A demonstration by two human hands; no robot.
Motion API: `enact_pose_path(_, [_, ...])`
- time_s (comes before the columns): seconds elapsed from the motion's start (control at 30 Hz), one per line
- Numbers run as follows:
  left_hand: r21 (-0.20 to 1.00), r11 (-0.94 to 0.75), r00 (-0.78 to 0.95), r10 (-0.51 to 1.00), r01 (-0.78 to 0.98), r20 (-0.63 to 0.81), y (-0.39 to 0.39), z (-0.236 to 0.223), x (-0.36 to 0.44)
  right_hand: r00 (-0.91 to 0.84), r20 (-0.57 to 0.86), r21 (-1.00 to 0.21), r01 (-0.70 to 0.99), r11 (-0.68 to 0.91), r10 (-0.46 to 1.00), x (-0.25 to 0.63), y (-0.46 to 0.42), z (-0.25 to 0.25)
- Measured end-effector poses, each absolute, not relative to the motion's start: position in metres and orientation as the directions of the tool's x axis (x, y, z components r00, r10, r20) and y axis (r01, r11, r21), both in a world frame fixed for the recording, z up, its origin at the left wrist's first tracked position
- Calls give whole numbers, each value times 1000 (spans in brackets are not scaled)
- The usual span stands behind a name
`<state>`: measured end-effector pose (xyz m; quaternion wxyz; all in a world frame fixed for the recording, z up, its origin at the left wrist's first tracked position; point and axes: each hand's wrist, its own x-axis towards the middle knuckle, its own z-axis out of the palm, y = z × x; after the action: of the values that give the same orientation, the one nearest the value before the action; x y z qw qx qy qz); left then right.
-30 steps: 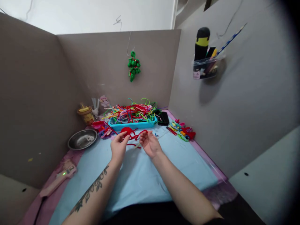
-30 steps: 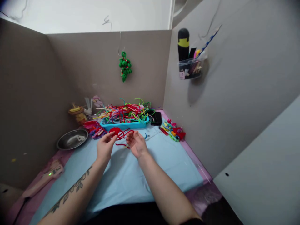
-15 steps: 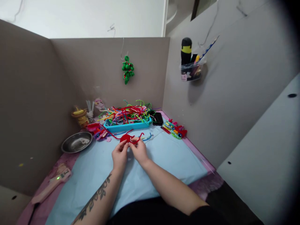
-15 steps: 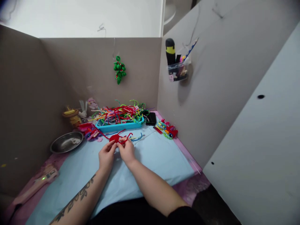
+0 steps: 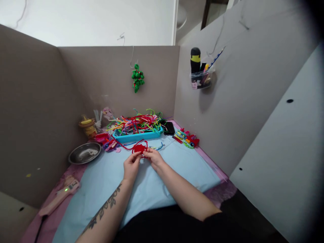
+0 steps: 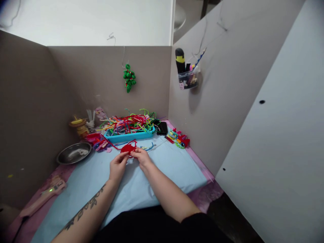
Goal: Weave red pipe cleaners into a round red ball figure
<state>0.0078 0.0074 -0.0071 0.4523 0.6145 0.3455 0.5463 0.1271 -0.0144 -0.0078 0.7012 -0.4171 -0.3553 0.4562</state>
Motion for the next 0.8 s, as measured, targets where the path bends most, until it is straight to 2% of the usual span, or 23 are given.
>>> enact_pose_path(0.17, [921, -383, 191, 901, -78, 390, 4, -8, 9, 259, 131, -879, -416, 233, 957, 131, -13, -9])
enact_pose_path(0.37, [925, -354, 188, 908, -137, 376, 3, -10, 9, 263, 176, -876, -399, 273, 949, 127, -14, -14])
enact_pose_path(0.67, [940, -287, 161, 935, -183, 317, 11, -13, 4, 398, 215, -873, -331, 359, 892, 132, -8, -18])
enact_pose_path(0.8, [943, -266, 192, 933, -201, 304, 12, -13, 5, 406, 198, -864, -358, 355, 892, 134, -5, -20])
